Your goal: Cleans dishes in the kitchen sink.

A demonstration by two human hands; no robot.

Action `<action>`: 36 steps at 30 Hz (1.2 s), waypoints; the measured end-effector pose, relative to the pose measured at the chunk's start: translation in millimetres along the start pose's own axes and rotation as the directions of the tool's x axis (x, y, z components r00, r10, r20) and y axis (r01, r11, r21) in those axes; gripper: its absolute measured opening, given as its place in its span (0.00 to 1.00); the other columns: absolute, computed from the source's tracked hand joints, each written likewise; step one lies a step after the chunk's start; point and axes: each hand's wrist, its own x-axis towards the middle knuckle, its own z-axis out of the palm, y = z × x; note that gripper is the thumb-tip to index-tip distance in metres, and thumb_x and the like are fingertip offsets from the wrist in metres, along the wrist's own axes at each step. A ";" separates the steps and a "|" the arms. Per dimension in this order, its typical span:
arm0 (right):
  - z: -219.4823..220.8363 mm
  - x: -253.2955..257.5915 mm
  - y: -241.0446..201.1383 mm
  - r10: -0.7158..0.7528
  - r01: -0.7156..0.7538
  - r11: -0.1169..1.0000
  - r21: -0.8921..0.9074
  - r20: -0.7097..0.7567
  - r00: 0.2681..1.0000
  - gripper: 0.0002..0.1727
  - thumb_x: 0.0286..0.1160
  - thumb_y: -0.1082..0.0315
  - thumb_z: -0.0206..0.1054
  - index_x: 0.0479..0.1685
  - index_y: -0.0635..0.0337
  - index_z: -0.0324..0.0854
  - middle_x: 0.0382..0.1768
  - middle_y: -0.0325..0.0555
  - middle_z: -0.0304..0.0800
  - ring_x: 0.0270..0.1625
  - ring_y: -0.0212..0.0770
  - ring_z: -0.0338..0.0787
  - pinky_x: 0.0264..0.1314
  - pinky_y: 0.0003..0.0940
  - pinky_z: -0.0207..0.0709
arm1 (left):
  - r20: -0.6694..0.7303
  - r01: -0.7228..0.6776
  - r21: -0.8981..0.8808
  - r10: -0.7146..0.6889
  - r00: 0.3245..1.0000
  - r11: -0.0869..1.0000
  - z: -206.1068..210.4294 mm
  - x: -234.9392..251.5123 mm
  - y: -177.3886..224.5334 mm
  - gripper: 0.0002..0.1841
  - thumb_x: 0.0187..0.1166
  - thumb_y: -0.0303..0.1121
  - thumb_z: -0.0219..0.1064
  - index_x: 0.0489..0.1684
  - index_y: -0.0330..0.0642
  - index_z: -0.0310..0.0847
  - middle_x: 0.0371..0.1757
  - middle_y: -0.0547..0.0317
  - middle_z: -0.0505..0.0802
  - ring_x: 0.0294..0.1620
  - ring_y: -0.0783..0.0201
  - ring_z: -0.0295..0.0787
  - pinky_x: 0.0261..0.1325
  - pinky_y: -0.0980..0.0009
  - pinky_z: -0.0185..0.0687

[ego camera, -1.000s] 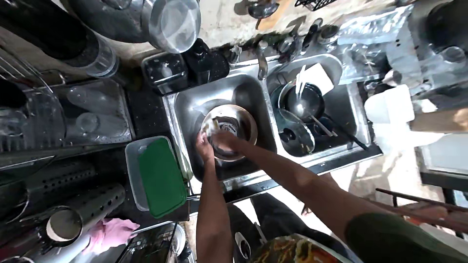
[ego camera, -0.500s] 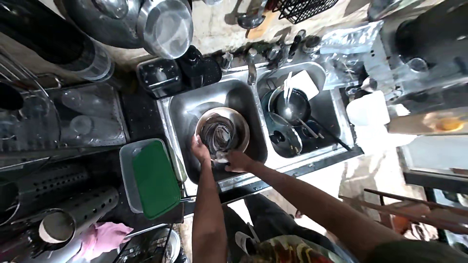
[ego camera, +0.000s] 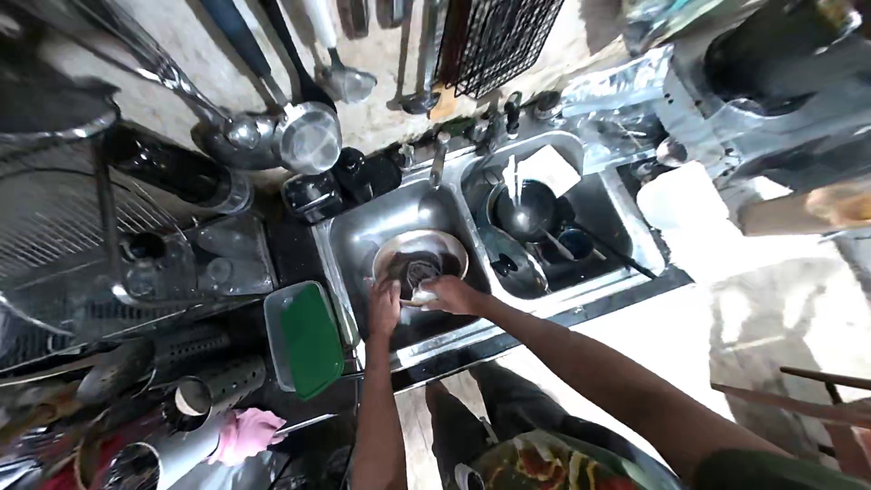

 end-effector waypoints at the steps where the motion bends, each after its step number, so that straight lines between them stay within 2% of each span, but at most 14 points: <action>1: -13.2 -2.8 0.0 -0.010 0.010 1.000 0.019 -0.016 1.000 0.26 0.79 0.49 0.71 0.60 0.64 0.82 0.54 0.63 0.90 0.61 0.61 0.89 0.71 0.64 0.76 | 0.093 -0.014 -0.004 0.014 0.996 1.000 -11.3 -3.2 7.2 0.27 0.93 0.49 0.48 0.59 0.41 0.91 0.71 0.50 0.89 0.83 0.52 0.75 0.91 0.49 0.57; 4: -46.8 -12.6 -8.8 -0.018 0.023 0.997 0.075 -0.066 0.998 0.30 0.74 0.49 0.75 0.65 0.65 0.82 0.59 0.64 0.89 0.66 0.63 0.87 0.76 0.65 0.72 | 0.203 -0.051 -0.049 0.060 0.977 0.997 -32.9 -8.2 25.1 0.22 0.86 0.49 0.62 0.49 0.37 0.91 0.60 0.47 0.92 0.71 0.52 0.84 0.82 0.53 0.72; 7: -63.3 -17.7 -8.1 0.019 0.002 0.995 0.104 -0.200 0.980 0.28 0.75 0.52 0.75 0.68 0.61 0.83 0.64 0.61 0.88 0.71 0.61 0.84 0.80 0.63 0.70 | 0.156 -0.038 -0.084 0.051 0.986 0.996 -40.1 -6.1 45.2 0.19 0.88 0.44 0.61 0.48 0.34 0.89 0.54 0.45 0.93 0.63 0.53 0.89 0.74 0.53 0.80; 9: -67.5 -19.5 3.5 0.015 0.020 0.996 0.091 -0.369 0.929 0.21 0.74 0.67 0.71 0.67 0.62 0.85 0.69 0.59 0.87 0.75 0.58 0.82 0.83 0.58 0.70 | 0.083 -0.006 -0.100 0.014 0.996 0.995 -40.0 -1.1 63.4 0.19 0.90 0.42 0.59 0.48 0.34 0.89 0.51 0.45 0.94 0.59 0.53 0.90 0.71 0.53 0.82; 11: -69.9 -24.1 9.1 0.092 -0.037 0.993 0.114 -0.522 0.848 0.21 0.74 0.73 0.66 0.67 0.64 0.84 0.71 0.60 0.85 0.78 0.56 0.81 0.85 0.53 0.70 | 0.030 0.063 -0.045 -0.062 0.998 0.997 -42.3 3.9 85.7 0.21 0.91 0.43 0.56 0.54 0.35 0.90 0.53 0.44 0.95 0.59 0.51 0.92 0.71 0.49 0.82; 15: -45.7 -32.7 -5.7 0.327 -0.214 0.942 0.258 -0.563 0.759 0.28 0.82 0.57 0.65 0.79 0.61 0.76 0.80 0.63 0.76 0.83 0.58 0.76 0.86 0.52 0.68 | -0.010 0.210 -0.001 -0.210 0.978 0.978 -53.4 4.5 120.3 0.27 0.93 0.51 0.50 0.59 0.39 0.89 0.53 0.43 0.95 0.59 0.45 0.92 0.69 0.40 0.81; 19: 3.7 -29.8 -53.4 0.218 -0.097 0.969 0.226 -0.606 0.765 0.33 0.83 0.38 0.59 0.75 0.53 0.80 0.83 0.57 0.73 0.88 0.58 0.67 0.92 0.56 0.58 | -0.025 0.355 -0.174 -0.365 0.931 0.918 -62.3 2.0 137.9 0.38 0.94 0.57 0.37 0.59 0.34 0.88 0.57 0.36 0.93 0.64 0.42 0.88 0.72 0.38 0.77; 23: -12.7 -16.5 -76.0 0.283 -0.164 0.957 0.240 -0.647 0.708 0.27 0.88 0.49 0.55 0.74 0.58 0.81 0.80 0.60 0.76 0.88 0.64 0.66 0.93 0.65 0.45 | -0.071 0.419 -0.204 -0.440 0.895 0.885 -72.5 -6.9 153.4 0.42 0.94 0.58 0.31 0.50 0.31 0.89 0.51 0.35 0.93 0.60 0.41 0.89 0.67 0.38 0.78; 26: -25.3 12.0 -63.6 0.440 -0.180 0.892 0.416 -0.702 0.560 0.27 0.84 0.50 0.58 0.71 0.61 0.82 0.80 0.62 0.75 0.87 0.63 0.66 0.92 0.60 0.52 | -0.109 0.401 -0.185 -0.424 0.899 0.897 -78.4 -15.9 149.6 0.37 0.94 0.57 0.39 0.47 0.34 0.91 0.46 0.38 0.94 0.54 0.42 0.90 0.63 0.37 0.79; 28: -17.0 11.6 -75.8 0.368 -0.107 0.914 0.392 -0.687 0.626 0.30 0.84 0.51 0.60 0.77 0.61 0.78 0.84 0.61 0.71 0.91 0.62 0.60 0.96 0.58 0.46 | -0.128 0.381 -0.214 -0.413 0.902 0.899 -81.4 -13.5 143.4 0.33 0.94 0.54 0.43 0.50 0.33 0.89 0.49 0.38 0.93 0.56 0.43 0.90 0.65 0.39 0.79; 30: -8.7 2.3 -93.3 0.226 -0.029 0.957 0.289 -0.676 0.701 0.29 0.82 0.51 0.62 0.77 0.58 0.78 0.86 0.53 0.71 0.93 0.56 0.58 0.97 0.56 0.41 | -0.103 0.380 -0.256 -0.416 0.904 0.889 -83.8 -13.5 137.9 0.26 0.95 0.43 0.44 0.67 0.31 0.84 0.64 0.35 0.90 0.70 0.43 0.85 0.77 0.42 0.73; 32: -14.0 -1.4 -90.9 0.295 -0.014 0.919 0.394 -0.663 0.688 0.29 0.84 0.55 0.60 0.80 0.62 0.75 0.83 0.55 0.75 0.89 0.53 0.67 0.95 0.52 0.51 | -0.103 0.369 -0.247 -0.403 0.909 0.896 -84.1 -20.0 135.4 0.26 0.96 0.43 0.44 0.70 0.33 0.83 0.66 0.37 0.90 0.72 0.43 0.84 0.78 0.42 0.72; 34: -34.5 3.5 -72.1 0.502 -0.055 0.792 0.607 -0.598 0.625 0.29 0.90 0.56 0.53 0.83 0.65 0.69 0.76 0.63 0.80 0.80 0.56 0.78 0.86 0.53 0.67 | -0.139 0.317 -0.198 -0.346 0.928 0.928 -88.9 -23.2 138.3 0.28 0.95 0.48 0.47 0.59 0.33 0.89 0.55 0.37 0.93 0.62 0.43 0.89 0.70 0.39 0.77; 36: -38.6 4.0 -72.9 0.539 -0.089 0.775 0.625 -0.581 0.610 0.30 0.89 0.54 0.52 0.83 0.63 0.69 0.74 0.63 0.81 0.79 0.57 0.79 0.85 0.55 0.68 | -0.142 0.282 -0.183 -0.309 0.940 0.942 -98.8 -24.1 138.3 0.28 0.93 0.50 0.50 0.56 0.35 0.90 0.52 0.40 0.94 0.58 0.45 0.91 0.67 0.40 0.79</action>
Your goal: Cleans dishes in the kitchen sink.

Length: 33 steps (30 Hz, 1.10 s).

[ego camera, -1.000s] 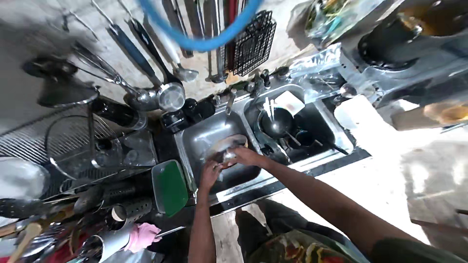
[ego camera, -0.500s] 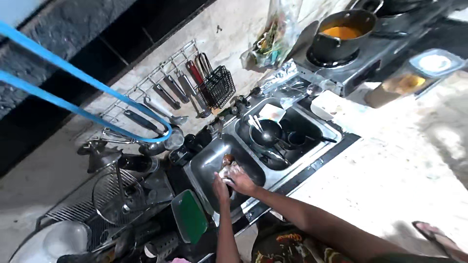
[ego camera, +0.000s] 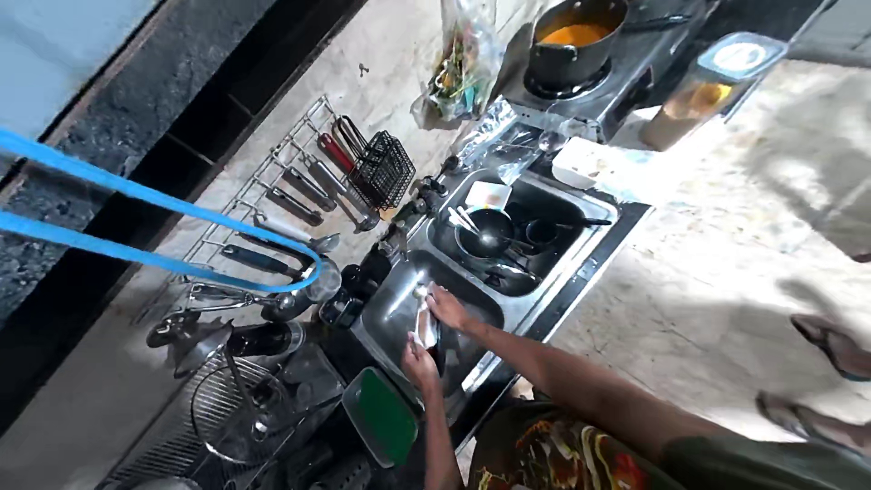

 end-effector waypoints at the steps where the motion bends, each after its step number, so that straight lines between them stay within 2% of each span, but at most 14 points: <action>1: 1.5 -10.6 -7.5 -0.058 0.059 0.997 -0.057 0.024 0.998 0.31 0.87 0.53 0.55 0.83 0.62 0.71 0.76 0.62 0.80 0.82 0.58 0.76 0.89 0.56 0.62 | 0.019 -0.002 -0.040 0.003 1.000 0.999 -1.8 2.5 -0.5 0.27 0.94 0.49 0.50 0.60 0.35 0.89 0.55 0.40 0.94 0.60 0.47 0.90 0.70 0.42 0.79; 3: 7.3 -27.9 -17.4 -0.195 0.206 0.966 -0.158 0.077 0.978 0.32 0.83 0.49 0.59 0.80 0.58 0.75 0.76 0.58 0.81 0.85 0.57 0.73 0.94 0.58 0.49 | 0.054 -0.010 -0.121 0.016 0.998 0.993 -0.6 6.9 -6.2 0.25 0.94 0.46 0.50 0.65 0.35 0.85 0.60 0.40 0.92 0.64 0.49 0.89 0.74 0.45 0.77; 4: 7.1 -28.5 -19.2 -0.185 0.195 0.971 -0.142 0.076 0.980 0.32 0.82 0.49 0.60 0.80 0.58 0.75 0.75 0.58 0.82 0.84 0.56 0.74 0.94 0.57 0.50 | 0.061 -0.021 -0.115 0.028 0.998 0.993 -1.6 7.1 -8.3 0.24 0.93 0.46 0.52 0.63 0.34 0.86 0.58 0.40 0.93 0.62 0.49 0.89 0.73 0.45 0.78; 7: -9.9 5.6 -0.8 0.167 -0.164 0.972 0.171 0.000 0.986 0.31 0.91 0.51 0.51 0.87 0.59 0.68 0.75 0.64 0.81 0.80 0.60 0.79 0.84 0.60 0.67 | 0.047 -0.108 -0.036 0.109 0.993 0.994 -9.2 6.7 -2.8 0.24 0.88 0.49 0.62 0.34 0.32 0.86 0.29 0.46 0.88 0.34 0.52 0.85 0.46 0.47 0.82; 9: -10.5 26.0 30.1 0.303 -0.281 0.855 0.437 0.019 0.953 0.31 0.95 0.49 0.44 0.86 0.59 0.67 0.80 0.62 0.76 0.83 0.56 0.75 0.85 0.58 0.66 | 0.055 -0.138 -0.108 0.144 0.988 0.985 -23.8 8.6 -0.3 0.22 0.86 0.47 0.66 0.29 0.34 0.85 0.24 0.52 0.85 0.28 0.59 0.82 0.41 0.55 0.82; 10: -9.1 28.3 42.5 0.321 -0.287 0.795 0.534 0.032 0.947 0.31 0.96 0.50 0.42 0.85 0.60 0.67 0.81 0.60 0.74 0.84 0.52 0.73 0.86 0.55 0.65 | 0.057 -0.124 -0.179 0.137 0.989 0.976 -28.5 10.1 1.0 0.21 0.86 0.45 0.65 0.30 0.34 0.86 0.26 0.53 0.86 0.30 0.63 0.83 0.43 0.59 0.83; 13: -4.0 14.8 49.4 0.378 -0.296 0.640 0.709 0.044 0.925 0.27 0.94 0.50 0.41 0.77 0.55 0.74 0.72 0.51 0.82 0.73 0.43 0.81 0.74 0.47 0.76 | 0.092 0.025 -0.453 0.019 0.996 0.891 -32.8 17.4 0.8 0.21 0.91 0.43 0.59 0.47 0.29 0.86 0.43 0.47 0.92 0.46 0.62 0.88 0.58 0.60 0.85; 16: 11.9 -4.7 61.8 0.511 -0.421 0.457 0.783 0.156 0.845 0.28 0.94 0.46 0.40 0.75 0.52 0.75 0.67 0.51 0.85 0.67 0.47 0.85 0.66 0.52 0.80 | 0.163 0.177 -0.598 -0.097 0.982 0.782 -31.0 20.1 -4.3 0.27 0.94 0.50 0.50 0.67 0.33 0.81 0.61 0.44 0.90 0.61 0.57 0.88 0.68 0.55 0.84; 20: 40.5 -32.4 74.8 0.587 -0.476 0.116 0.872 0.326 0.741 0.32 0.93 0.40 0.39 0.72 0.52 0.76 0.58 0.52 0.87 0.58 0.49 0.87 0.55 0.53 0.82 | 0.186 0.268 -0.687 -0.194 0.963 0.675 -24.6 30.4 -3.3 0.29 0.93 0.55 0.46 0.75 0.39 0.75 0.66 0.44 0.87 0.66 0.54 0.85 0.68 0.49 0.83; 22: 50.7 -45.7 64.3 0.619 -0.423 0.069 0.903 0.294 0.728 0.31 0.94 0.41 0.38 0.72 0.53 0.75 0.59 0.51 0.86 0.58 0.47 0.86 0.55 0.51 0.82 | 0.204 0.284 -0.711 -0.198 0.959 0.643 -21.5 37.0 -4.1 0.30 0.93 0.56 0.46 0.77 0.41 0.74 0.69 0.45 0.86 0.69 0.53 0.84 0.69 0.48 0.82; 25: 70.5 -56.0 50.6 0.703 -0.414 0.258 0.873 0.125 0.701 0.29 0.95 0.49 0.41 0.77 0.60 0.72 0.69 0.59 0.80 0.68 0.52 0.82 0.66 0.56 0.78 | 0.226 0.289 -0.743 -0.180 0.957 0.604 -12.4 43.5 2.6 0.28 0.94 0.53 0.44 0.77 0.39 0.72 0.69 0.44 0.85 0.69 0.54 0.83 0.71 0.50 0.81; 27: 77.8 -65.0 40.7 0.712 -0.492 0.431 0.757 0.050 0.700 0.32 0.96 0.48 0.42 0.86 0.63 0.60 0.77 0.68 0.73 0.78 0.60 0.76 0.76 0.60 0.72 | 0.234 0.294 -0.748 -0.178 0.956 0.595 -2.7 46.5 10.5 0.27 0.96 0.49 0.42 0.79 0.39 0.68 0.71 0.44 0.83 0.69 0.54 0.81 0.72 0.52 0.79; 30: 79.9 -74.9 35.9 0.628 -0.502 0.704 0.503 -0.110 0.771 0.34 0.96 0.49 0.42 0.89 0.65 0.50 0.67 0.72 0.82 0.67 0.63 0.87 0.70 0.59 0.79 | 0.235 0.327 -0.747 -0.230 0.945 0.579 11.8 54.8 23.3 0.23 0.97 0.43 0.41 0.81 0.39 0.64 0.71 0.44 0.80 0.67 0.53 0.80 0.69 0.52 0.78; 33: 71.8 -89.3 38.6 0.367 -0.326 0.924 0.199 -0.225 0.903 0.33 0.94 0.52 0.47 0.86 0.70 0.56 0.63 0.68 0.86 0.65 0.62 0.90 0.71 0.57 0.80 | 0.232 0.348 -0.753 -0.269 0.935 0.558 14.6 63.9 28.6 0.22 0.96 0.39 0.42 0.82 0.40 0.62 0.74 0.44 0.77 0.69 0.53 0.76 0.71 0.52 0.74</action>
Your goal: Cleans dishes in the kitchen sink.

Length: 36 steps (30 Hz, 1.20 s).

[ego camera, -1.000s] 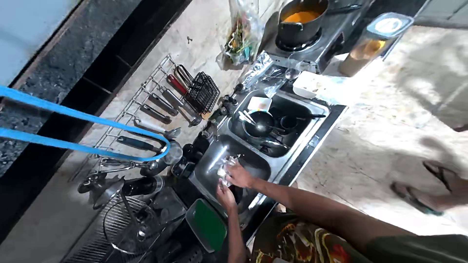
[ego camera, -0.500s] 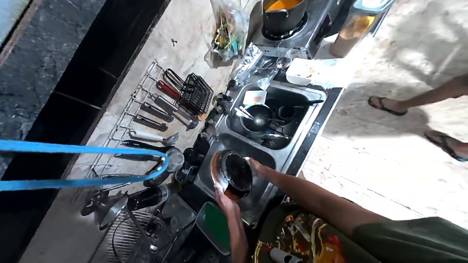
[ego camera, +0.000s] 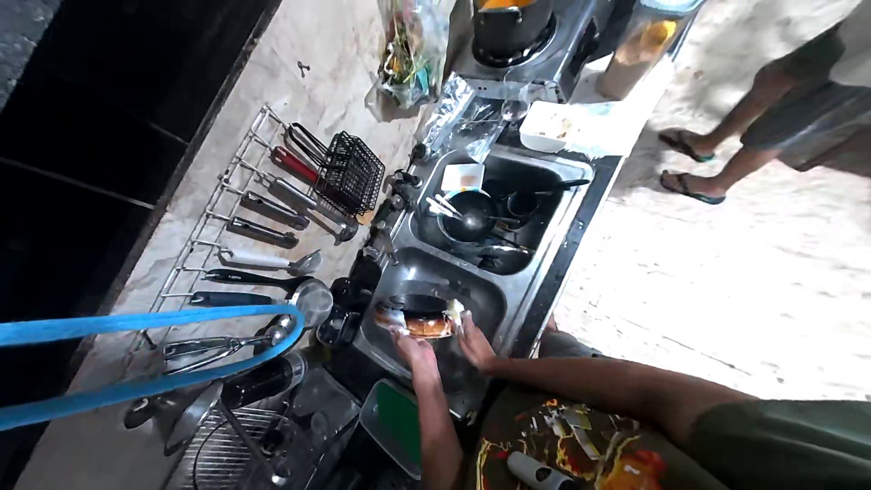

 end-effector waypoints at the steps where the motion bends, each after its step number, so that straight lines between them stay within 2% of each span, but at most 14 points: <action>1: -4.4 -1.8 1.4 -0.095 0.096 0.992 -0.077 0.016 0.995 0.33 0.94 0.51 0.48 0.85 0.69 0.61 0.67 0.66 0.85 0.68 0.61 0.88 0.74 0.56 0.79 | -0.003 0.001 0.004 -0.001 1.000 1.000 0.1 2.2 0.7 0.21 0.96 0.39 0.43 0.82 0.40 0.63 0.73 0.45 0.78 0.68 0.54 0.76 0.71 0.52 0.75; 6: -16.3 16.2 -7.1 -0.490 0.529 0.806 -0.265 0.204 0.848 0.26 0.91 0.52 0.52 0.75 0.56 0.81 0.84 0.54 0.74 0.91 0.53 0.65 0.95 0.50 0.53 | 0.049 0.056 0.098 -0.061 0.997 0.994 -1.2 2.3 -1.1 0.23 0.96 0.43 0.43 0.78 0.39 0.67 0.67 0.45 0.81 0.63 0.55 0.79 0.67 0.54 0.77; 10: -15.4 30.9 -31.8 -0.643 0.683 0.670 -0.290 0.232 0.730 0.24 0.88 0.51 0.58 0.72 0.52 0.84 0.81 0.51 0.79 0.88 0.52 0.71 0.93 0.51 0.57 | 0.031 0.173 0.097 -0.177 0.984 0.980 -0.5 -1.6 -7.4 0.24 0.95 0.47 0.44 0.74 0.38 0.72 0.63 0.46 0.85 0.59 0.56 0.83 0.61 0.54 0.81; 14: -25.0 20.4 4.9 -0.765 0.801 0.497 -0.334 0.268 0.586 0.20 0.89 0.54 0.57 0.68 0.49 0.87 0.79 0.49 0.81 0.87 0.50 0.73 0.93 0.50 0.59 | 0.037 0.214 0.079 -0.218 0.975 0.974 -10.4 7.4 -10.6 0.24 0.94 0.49 0.47 0.66 0.38 0.75 0.51 0.49 0.87 0.47 0.57 0.86 0.50 0.56 0.86; 17: -32.4 20.5 15.6 -0.836 0.865 0.372 -0.338 0.282 0.470 0.19 0.90 0.54 0.56 0.65 0.49 0.88 0.81 0.47 0.80 0.90 0.49 0.67 0.95 0.50 0.55 | 0.054 0.236 0.099 -0.242 0.969 0.967 -15.0 6.1 -16.1 0.25 0.94 0.50 0.47 0.66 0.37 0.76 0.50 0.47 0.87 0.47 0.56 0.86 0.51 0.54 0.86; 19: -27.2 27.6 -6.3 -0.822 0.845 0.432 -0.316 0.248 0.513 0.21 0.91 0.53 0.55 0.69 0.51 0.86 0.83 0.45 0.77 0.92 0.48 0.63 0.97 0.49 0.51 | 0.093 0.238 0.129 -0.251 0.963 0.963 -11.9 0.9 -14.8 0.24 0.95 0.47 0.47 0.70 0.37 0.75 0.57 0.47 0.88 0.54 0.57 0.87 0.57 0.56 0.85; 21: -18.9 36.1 -40.5 -0.676 0.715 0.634 -0.294 0.236 0.698 0.26 0.90 0.52 0.53 0.77 0.55 0.79 0.86 0.45 0.72 0.93 0.46 0.61 0.98 0.46 0.50 | 0.106 0.222 0.167 -0.241 0.965 0.961 -9.2 -9.7 -15.2 0.22 0.95 0.43 0.46 0.71 0.37 0.75 0.60 0.46 0.88 0.57 0.56 0.86 0.60 0.56 0.83; 23: -13.9 56.4 -76.3 -0.399 0.469 0.837 -0.283 0.272 0.876 0.32 0.87 0.50 0.53 0.84 0.57 0.70 0.82 0.55 0.76 0.85 0.53 0.74 0.88 0.52 0.66 | 0.108 0.181 0.202 -0.205 0.973 0.963 -8.4 -16.6 -16.1 0.23 0.95 0.44 0.45 0.72 0.36 0.76 0.62 0.45 0.88 0.60 0.56 0.85 0.63 0.55 0.82; 24: -13.3 69.4 -88.3 -0.285 0.364 0.895 -0.257 0.300 0.911 0.33 0.87 0.49 0.53 0.86 0.56 0.67 0.75 0.60 0.81 0.78 0.57 0.81 0.81 0.58 0.72 | 0.105 0.156 0.206 -0.180 0.978 0.966 -8.0 -19.0 -17.0 0.24 0.96 0.45 0.45 0.73 0.35 0.76 0.65 0.43 0.88 0.63 0.54 0.86 0.66 0.54 0.82; 26: -13.5 81.9 -97.5 -0.210 0.297 0.933 -0.204 0.362 0.908 0.30 0.88 0.48 0.52 0.82 0.53 0.70 0.62 0.62 0.88 0.68 0.61 0.87 0.72 0.63 0.77 | 0.092 0.116 0.199 -0.137 0.986 0.973 -5.0 -21.4 -15.6 0.27 0.96 0.49 0.43 0.76 0.36 0.74 0.69 0.42 0.86 0.68 0.53 0.84 0.71 0.51 0.80; 28: -16.9 69.6 -94.5 -0.264 0.357 0.918 -0.172 0.405 0.875 0.27 0.89 0.50 0.52 0.81 0.51 0.72 0.60 0.61 0.89 0.65 0.61 0.89 0.70 0.63 0.78 | 0.082 0.087 0.178 -0.103 0.991 0.980 -4.1 -16.6 -11.4 0.29 0.96 0.51 0.40 0.77 0.37 0.73 0.70 0.42 0.86 0.68 0.51 0.84 0.70 0.49 0.81; 31: -27.8 26.1 -61.2 -0.471 0.572 0.801 -0.175 0.407 0.783 0.23 0.88 0.56 0.54 0.76 0.55 0.78 0.68 0.57 0.87 0.71 0.56 0.87 0.75 0.58 0.77 | 0.004 0.147 0.106 -0.148 0.989 0.983 -9.3 -1.6 -9.1 0.30 0.94 0.54 0.42 0.76 0.39 0.73 0.68 0.43 0.86 0.65 0.51 0.85 0.65 0.47 0.83; 33: -28.3 2.9 -28.7 -0.587 0.691 0.701 -0.174 0.409 0.698 0.21 0.88 0.58 0.57 0.71 0.58 0.82 0.81 0.55 0.78 0.86 0.53 0.74 0.89 0.53 0.65 | -0.013 0.137 0.187 -0.137 0.990 0.973 -14.8 4.7 -7.1 0.30 0.94 0.54 0.43 0.77 0.38 0.72 0.69 0.42 0.84 0.65 0.52 0.83 0.66 0.48 0.81; 36: -22.2 6.7 -20.7 -0.649 0.731 0.641 -0.233 0.343 0.679 0.23 0.90 0.54 0.54 0.71 0.57 0.82 0.85 0.52 0.74 0.91 0.51 0.65 0.94 0.48 0.57 | 0.044 0.058 0.323 -0.076 0.996 0.945 -9.6 0.9 0.1 0.29 0.95 0.52 0.43 0.76 0.36 0.74 0.68 0.40 0.85 0.65 0.51 0.83 0.67 0.49 0.80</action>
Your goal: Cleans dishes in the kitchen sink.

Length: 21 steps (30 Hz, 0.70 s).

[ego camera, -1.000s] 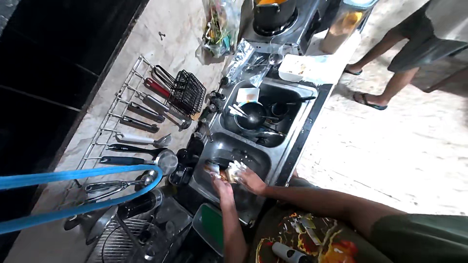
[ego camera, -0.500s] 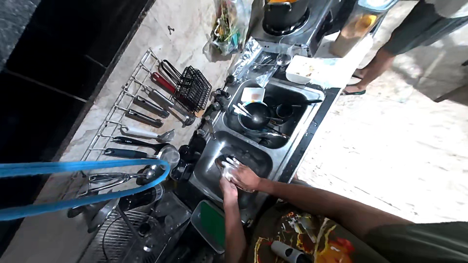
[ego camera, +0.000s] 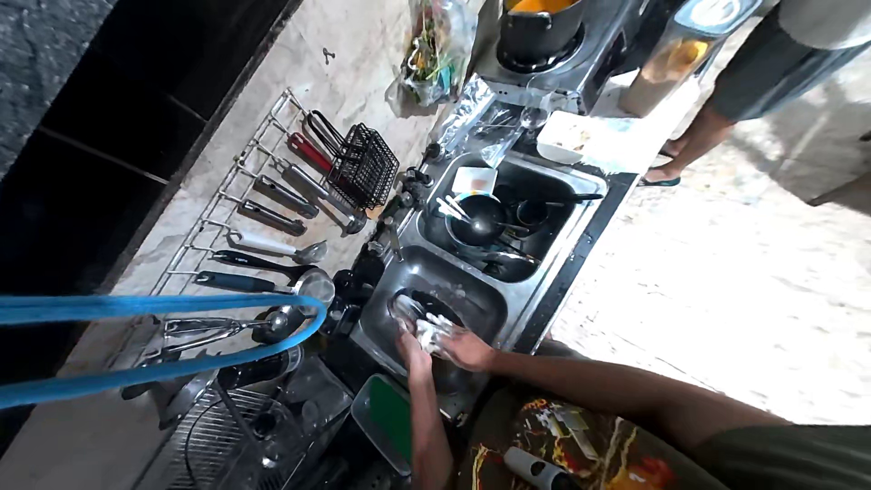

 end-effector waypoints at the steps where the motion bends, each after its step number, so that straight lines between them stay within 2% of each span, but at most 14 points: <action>1: -4.6 13.0 -4.3 0.035 -0.035 0.999 0.002 -0.002 0.999 0.25 0.91 0.53 0.53 0.73 0.57 0.81 0.85 0.53 0.73 0.91 0.51 0.65 0.95 0.47 0.56 | 0.024 -0.027 0.015 0.027 0.999 1.000 0.3 -1.4 1.0 0.29 0.95 0.52 0.42 0.77 0.37 0.73 0.70 0.40 0.85 0.67 0.51 0.83 0.69 0.49 0.80; 3: -17.7 49.1 -14.2 0.151 -0.153 0.988 0.038 0.031 0.988 0.28 0.92 0.51 0.49 0.77 0.58 0.77 0.82 0.57 0.76 0.87 0.54 0.71 0.91 0.50 0.62 | 0.074 -0.105 0.027 0.103 0.992 0.994 -1.5 -2.9 -0.5 0.30 0.96 0.51 0.40 0.80 0.37 0.71 0.72 0.40 0.84 0.70 0.52 0.82 0.72 0.49 0.79; 4: -25.6 70.3 -16.3 0.219 -0.222 0.973 0.066 0.052 0.974 0.28 0.92 0.50 0.48 0.78 0.57 0.77 0.80 0.57 0.78 0.84 0.54 0.76 0.87 0.52 0.68 | 0.090 -0.159 0.055 0.153 0.984 0.986 -1.1 -2.5 -1.5 0.31 0.96 0.53 0.39 0.78 0.36 0.73 0.70 0.41 0.85 0.68 0.53 0.84 0.71 0.50 0.81; 5: -33.9 91.3 -15.6 0.283 -0.288 0.953 0.098 0.069 0.957 0.29 0.92 0.48 0.47 0.78 0.55 0.77 0.77 0.56 0.81 0.80 0.54 0.80 0.83 0.54 0.72 | 0.085 -0.204 0.119 0.195 0.977 0.972 1.5 -3.6 -1.0 0.33 0.95 0.55 0.39 0.71 0.35 0.79 0.62 0.42 0.89 0.61 0.54 0.87 0.65 0.52 0.84; 7: -44.4 126.2 -3.8 0.398 -0.409 0.898 0.165 0.095 0.912 0.27 0.89 0.48 0.50 0.72 0.55 0.82 0.63 0.59 0.89 0.69 0.58 0.87 0.74 0.61 0.77 | 0.073 -0.279 0.311 0.270 0.960 0.909 3.3 -8.6 -1.5 0.36 0.94 0.56 0.39 0.51 0.32 0.86 0.42 0.43 0.91 0.44 0.54 0.89 0.52 0.52 0.88; 9: -49.0 145.9 13.7 0.464 -0.477 0.850 0.224 0.112 0.879 0.25 0.89 0.49 0.50 0.70 0.52 0.83 0.60 0.57 0.91 0.66 0.57 0.89 0.72 0.61 0.77 | 0.079 -0.340 0.447 0.342 0.936 0.827 -0.7 -9.6 -2.6 0.35 0.95 0.54 0.41 0.33 0.31 0.85 0.25 0.48 0.85 0.27 0.57 0.83 0.36 0.55 0.84; 11: -48.8 143.3 20.3 0.458 -0.465 0.851 0.244 0.091 0.885 0.25 0.89 0.49 0.49 0.70 0.51 0.83 0.61 0.55 0.91 0.68 0.55 0.88 0.74 0.59 0.76 | 0.114 -0.362 0.503 0.355 0.928 0.785 -5.7 -10.3 1.7 0.34 0.95 0.51 0.44 0.28 0.31 0.84 0.22 0.50 0.83 0.24 0.58 0.80 0.35 0.55 0.81; 14: -47.8 117.2 4.6 0.318 -0.320 0.912 0.255 0.050 0.947 0.27 0.88 0.50 0.53 0.75 0.55 0.81 0.69 0.54 0.88 0.73 0.52 0.85 0.81 0.54 0.73 | 0.138 -0.366 0.523 0.347 0.928 0.770 -15.3 -8.9 2.8 0.34 0.95 0.50 0.46 0.25 0.31 0.84 0.22 0.48 0.84 0.25 0.56 0.83 0.36 0.54 0.83; 16: -49.7 111.4 5.5 0.281 -0.285 0.920 0.270 0.053 0.958 0.26 0.88 0.51 0.53 0.77 0.54 0.80 0.72 0.53 0.86 0.76 0.50 0.84 0.83 0.52 0.72 | 0.166 -0.391 0.538 0.360 0.918 0.747 -21.7 -13.0 3.0 0.33 0.95 0.49 0.47 0.23 0.31 0.84 0.22 0.48 0.85 0.26 0.56 0.83 0.38 0.53 0.84; 18: -53.1 123.1 22.3 0.358 -0.354 0.880 0.316 0.047 0.933 0.25 0.89 0.52 0.52 0.74 0.53 0.82 0.66 0.54 0.89 0.70 0.51 0.87 0.77 0.55 0.75 | 0.224 -0.461 0.555 0.410 0.884 0.692 -27.7 -18.7 4.6 0.32 0.94 0.47 0.49 0.18 0.33 0.82 0.18 0.51 0.82 0.23 0.58 0.81 0.34 0.55 0.81; 19: -53.6 130.9 35.0 0.420 -0.411 0.834 0.367 0.061 0.906 0.24 0.89 0.52 0.52 0.70 0.54 0.83 0.62 0.55 0.91 0.67 0.52 0.88 0.74 0.57 0.76 | 0.258 -0.506 0.548 0.441 0.860 0.666 -31.8 -23.6 6.6 0.32 0.93 0.46 0.50 0.17 0.34 0.81 0.17 0.53 0.81 0.22 0.60 0.80 0.33 0.57 0.81; 21: -48.2 141.4 63.2 0.519 -0.505 0.702 0.503 0.124 0.845 0.23 0.90 0.53 0.52 0.66 0.57 0.86 0.62 0.56 0.90 0.67 0.51 0.88 0.74 0.56 0.76 | 0.302 -0.577 0.514 0.496 0.814 0.634 -41.4 -33.8 12.4 0.30 0.92 0.44 0.50 0.17 0.35 0.81 0.16 0.57 0.81 0.20 0.64 0.80 0.31 0.61 0.81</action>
